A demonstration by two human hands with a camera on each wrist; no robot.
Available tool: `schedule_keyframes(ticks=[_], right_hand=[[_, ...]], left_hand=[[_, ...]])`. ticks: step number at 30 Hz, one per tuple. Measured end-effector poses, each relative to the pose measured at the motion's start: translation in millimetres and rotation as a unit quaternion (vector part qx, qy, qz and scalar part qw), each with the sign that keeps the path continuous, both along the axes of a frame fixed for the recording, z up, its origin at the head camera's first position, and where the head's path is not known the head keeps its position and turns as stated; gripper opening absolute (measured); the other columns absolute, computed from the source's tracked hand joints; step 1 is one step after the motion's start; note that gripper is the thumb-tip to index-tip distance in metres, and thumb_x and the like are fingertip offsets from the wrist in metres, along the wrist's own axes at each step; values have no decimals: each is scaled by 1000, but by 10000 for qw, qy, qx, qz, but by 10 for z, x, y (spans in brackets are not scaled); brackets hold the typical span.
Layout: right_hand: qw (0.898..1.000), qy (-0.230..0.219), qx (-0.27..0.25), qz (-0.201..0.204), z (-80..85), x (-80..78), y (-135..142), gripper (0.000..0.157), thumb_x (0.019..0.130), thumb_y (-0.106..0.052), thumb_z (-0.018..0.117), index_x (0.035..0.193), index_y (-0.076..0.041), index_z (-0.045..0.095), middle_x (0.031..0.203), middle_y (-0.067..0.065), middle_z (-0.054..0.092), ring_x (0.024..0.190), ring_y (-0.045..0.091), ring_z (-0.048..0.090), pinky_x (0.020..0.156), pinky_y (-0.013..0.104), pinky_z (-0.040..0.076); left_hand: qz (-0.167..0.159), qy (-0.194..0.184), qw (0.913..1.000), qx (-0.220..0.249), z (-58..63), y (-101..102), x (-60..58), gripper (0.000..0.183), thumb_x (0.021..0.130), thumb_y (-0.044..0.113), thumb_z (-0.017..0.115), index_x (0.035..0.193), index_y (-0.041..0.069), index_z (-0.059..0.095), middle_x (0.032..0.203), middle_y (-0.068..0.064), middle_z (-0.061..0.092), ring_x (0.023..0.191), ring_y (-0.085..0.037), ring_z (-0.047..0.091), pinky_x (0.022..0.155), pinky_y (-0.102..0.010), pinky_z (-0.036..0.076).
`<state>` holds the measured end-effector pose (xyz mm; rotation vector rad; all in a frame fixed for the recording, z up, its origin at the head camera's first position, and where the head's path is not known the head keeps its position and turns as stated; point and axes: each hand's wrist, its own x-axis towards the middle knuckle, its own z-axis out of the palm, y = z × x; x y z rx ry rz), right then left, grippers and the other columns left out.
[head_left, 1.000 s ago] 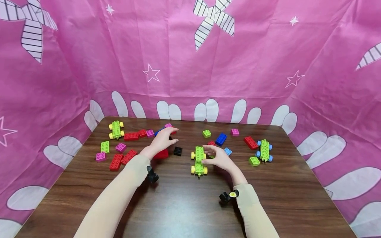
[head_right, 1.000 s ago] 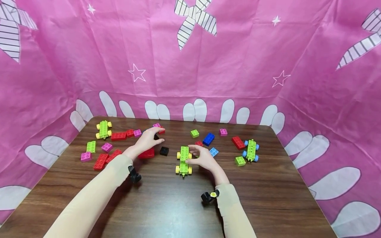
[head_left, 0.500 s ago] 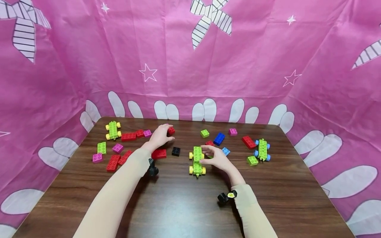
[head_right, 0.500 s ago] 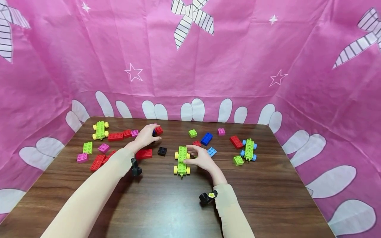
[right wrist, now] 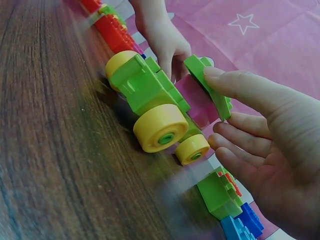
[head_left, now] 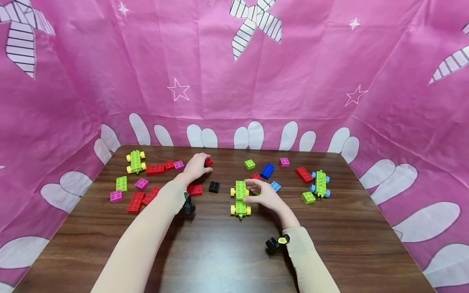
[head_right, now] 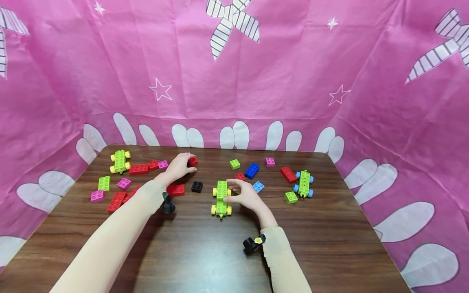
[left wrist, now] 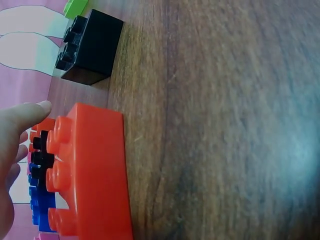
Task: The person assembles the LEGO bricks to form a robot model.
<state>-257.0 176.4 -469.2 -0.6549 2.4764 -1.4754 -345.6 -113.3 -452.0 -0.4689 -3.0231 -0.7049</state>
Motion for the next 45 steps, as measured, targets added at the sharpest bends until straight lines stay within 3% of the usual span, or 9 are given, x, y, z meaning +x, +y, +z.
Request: schedule_keyframes(ticks=[11,23,32,45], right_hand=[[9999,-20,150,-67,32,23,-3,64,81,-26,79,133,-1,53,125,16,62,115,29,59,103,47,44],[9999,-68,74,-43,32,20,-3,62,83,-16,76,135,3,49,129,22,58,118,36,56,105,50,42],[9999,-101,103,42,379,207,-77,57,84,-8,73,132,11,49,126,28,58,117,42,55,104,53,41],[9998,-154,80,30,392,227,-75,60,84,-10,75,134,9,48,128,27,57,119,40,55,105,52,40]], left_hand=[[-94,-71,9999,-87,-8,23,-7,51,89,19,70,135,2,54,138,-17,53,135,-34,40,111,-46,36],[-419,5,9986,319,-28,55,-5,46,89,19,69,131,3,58,132,-16,58,123,-30,54,104,-43,43],[-481,-159,9975,483,-40,71,9,44,89,10,69,131,4,58,131,-15,58,123,-30,53,104,-43,44],[-270,-416,9985,222,-22,56,2,51,90,17,69,136,4,53,136,-15,56,127,-31,51,105,-45,42]])
